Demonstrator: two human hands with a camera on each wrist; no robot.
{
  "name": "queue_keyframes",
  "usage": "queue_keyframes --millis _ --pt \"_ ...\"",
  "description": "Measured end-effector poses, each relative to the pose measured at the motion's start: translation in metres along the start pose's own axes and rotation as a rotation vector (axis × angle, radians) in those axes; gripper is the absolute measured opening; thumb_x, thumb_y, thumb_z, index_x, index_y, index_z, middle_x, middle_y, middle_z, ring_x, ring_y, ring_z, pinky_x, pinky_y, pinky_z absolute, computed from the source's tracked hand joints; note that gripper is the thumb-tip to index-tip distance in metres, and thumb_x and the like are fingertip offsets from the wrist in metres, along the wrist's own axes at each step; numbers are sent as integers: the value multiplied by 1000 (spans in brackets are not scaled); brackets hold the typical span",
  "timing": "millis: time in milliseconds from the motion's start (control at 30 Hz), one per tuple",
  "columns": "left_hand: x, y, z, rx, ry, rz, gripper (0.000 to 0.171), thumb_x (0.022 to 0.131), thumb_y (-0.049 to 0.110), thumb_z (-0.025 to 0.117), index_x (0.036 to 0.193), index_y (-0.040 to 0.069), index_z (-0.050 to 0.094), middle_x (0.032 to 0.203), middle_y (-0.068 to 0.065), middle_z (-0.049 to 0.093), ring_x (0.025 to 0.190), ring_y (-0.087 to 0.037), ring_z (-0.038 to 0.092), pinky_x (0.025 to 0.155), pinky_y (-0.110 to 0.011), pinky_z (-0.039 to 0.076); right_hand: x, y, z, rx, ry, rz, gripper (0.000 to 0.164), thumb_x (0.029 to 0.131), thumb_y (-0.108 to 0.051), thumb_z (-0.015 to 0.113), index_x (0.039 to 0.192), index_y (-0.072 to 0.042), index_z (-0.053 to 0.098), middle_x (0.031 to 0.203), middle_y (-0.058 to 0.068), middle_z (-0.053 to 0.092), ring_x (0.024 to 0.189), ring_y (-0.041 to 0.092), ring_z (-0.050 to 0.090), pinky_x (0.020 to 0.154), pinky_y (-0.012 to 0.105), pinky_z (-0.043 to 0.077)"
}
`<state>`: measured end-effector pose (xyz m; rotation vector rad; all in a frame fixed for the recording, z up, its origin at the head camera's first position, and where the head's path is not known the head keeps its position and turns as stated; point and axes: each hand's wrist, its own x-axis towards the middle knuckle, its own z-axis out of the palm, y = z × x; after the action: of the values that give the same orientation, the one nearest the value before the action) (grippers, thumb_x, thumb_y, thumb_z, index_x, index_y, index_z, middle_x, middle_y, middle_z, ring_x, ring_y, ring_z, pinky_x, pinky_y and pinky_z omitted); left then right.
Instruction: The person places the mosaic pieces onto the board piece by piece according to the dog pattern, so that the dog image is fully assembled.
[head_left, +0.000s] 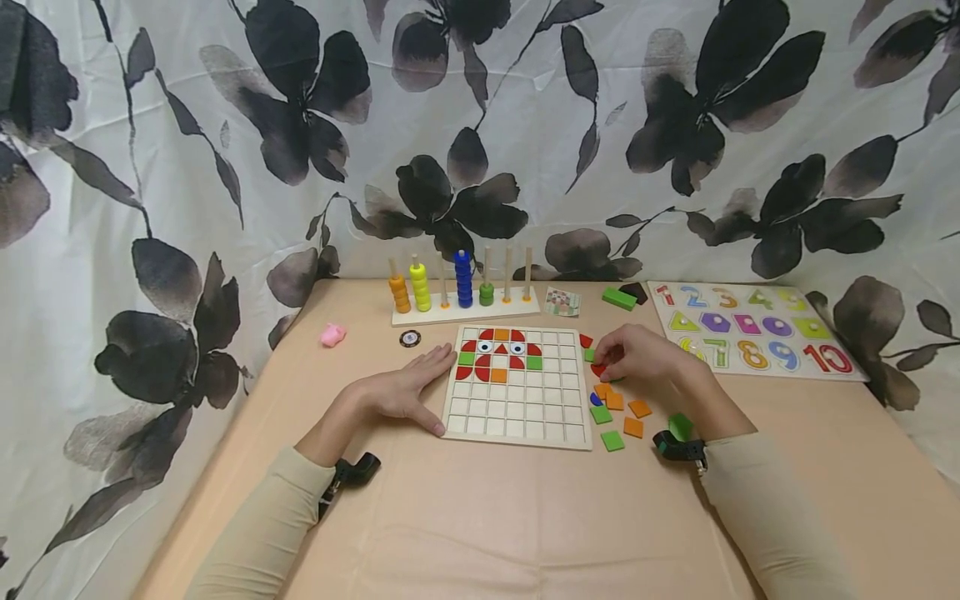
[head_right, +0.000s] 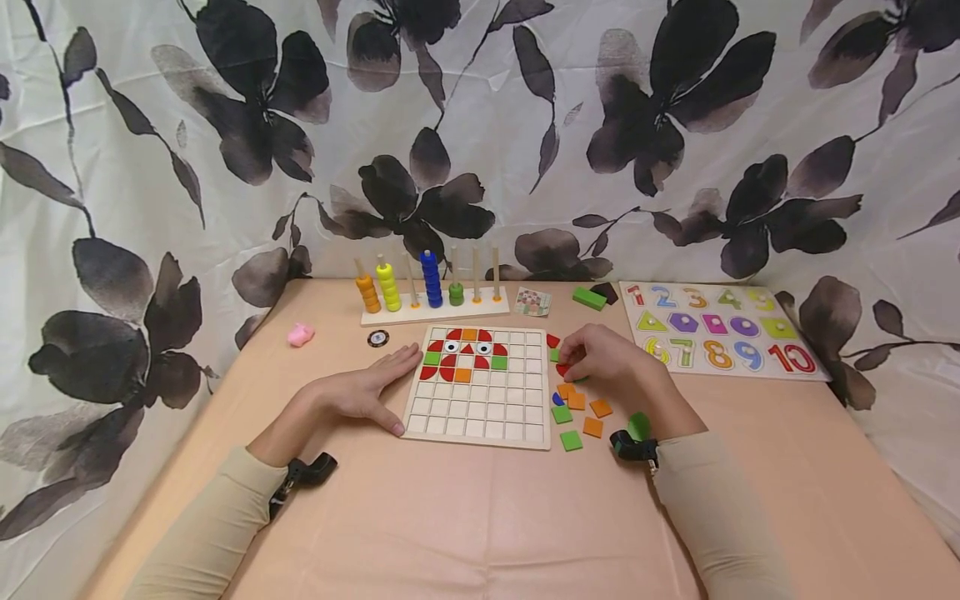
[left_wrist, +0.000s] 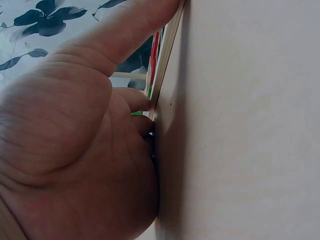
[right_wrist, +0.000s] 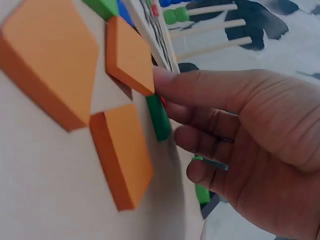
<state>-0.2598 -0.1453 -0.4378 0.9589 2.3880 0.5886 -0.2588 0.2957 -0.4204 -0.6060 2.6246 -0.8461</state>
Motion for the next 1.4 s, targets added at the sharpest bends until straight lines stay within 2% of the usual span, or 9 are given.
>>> queue_keyframes --millis 200,333,467,667,733,867,1100,1400 --pt "0 1 -1 3 1 7 125 67 62 77 156 20 1 161 1 -11 146 -16 -12 118 -42 0 1 -4 1 -11 -15 9 19 79 -8 77 96 -15 71 89 2 66 85 22 54 76 32 50" --pt "-1 1 -1 1 1 1 124 67 62 77 156 19 1 161 1 -11 146 -16 -12 118 -42 1 1 -3 1 23 -17 -11 17 79 -6 77 92 -15 72 86 2 67 82 22 55 74 31 51" --pt "-3 2 -1 -3 2 -2 124 67 61 78 156 18 3 161 1 -11 146 -17 -12 118 -44 1 2 -8 0 90 20 -40 12 82 -6 75 91 -15 72 85 3 68 78 22 57 68 29 50" --pt "-4 4 -3 -12 2 -10 123 67 61 78 156 19 3 161 1 -10 146 -17 -12 118 -45 2 15 -45 1 129 74 -179 10 90 -11 67 98 -16 69 96 1 68 82 24 58 69 30 51" --pt "-4 3 -3 -12 1 -14 124 67 62 78 156 20 3 161 2 -11 146 -15 -12 118 -44 1 25 -60 5 144 63 -225 11 89 -11 68 100 -14 68 96 1 68 81 24 59 71 30 53" --pt "-3 2 -2 -13 3 -8 124 66 63 78 156 19 3 161 2 -10 146 -15 -12 118 -43 1 46 -82 20 173 13 -255 13 86 -10 72 99 -10 69 90 1 69 76 21 61 69 31 55" --pt "-1 0 1 -13 4 -1 124 66 62 78 156 19 3 162 1 -10 146 -16 -12 118 -43 1 73 -90 44 35 -32 -289 10 84 -12 75 93 -12 76 85 -7 71 76 11 61 71 25 53" --pt "-1 0 0 -11 5 -8 125 66 63 78 156 19 3 161 1 -10 146 -15 -12 118 -43 1 69 -93 52 -25 -60 -254 22 81 -11 77 103 -13 75 94 -4 68 80 14 58 71 25 53"
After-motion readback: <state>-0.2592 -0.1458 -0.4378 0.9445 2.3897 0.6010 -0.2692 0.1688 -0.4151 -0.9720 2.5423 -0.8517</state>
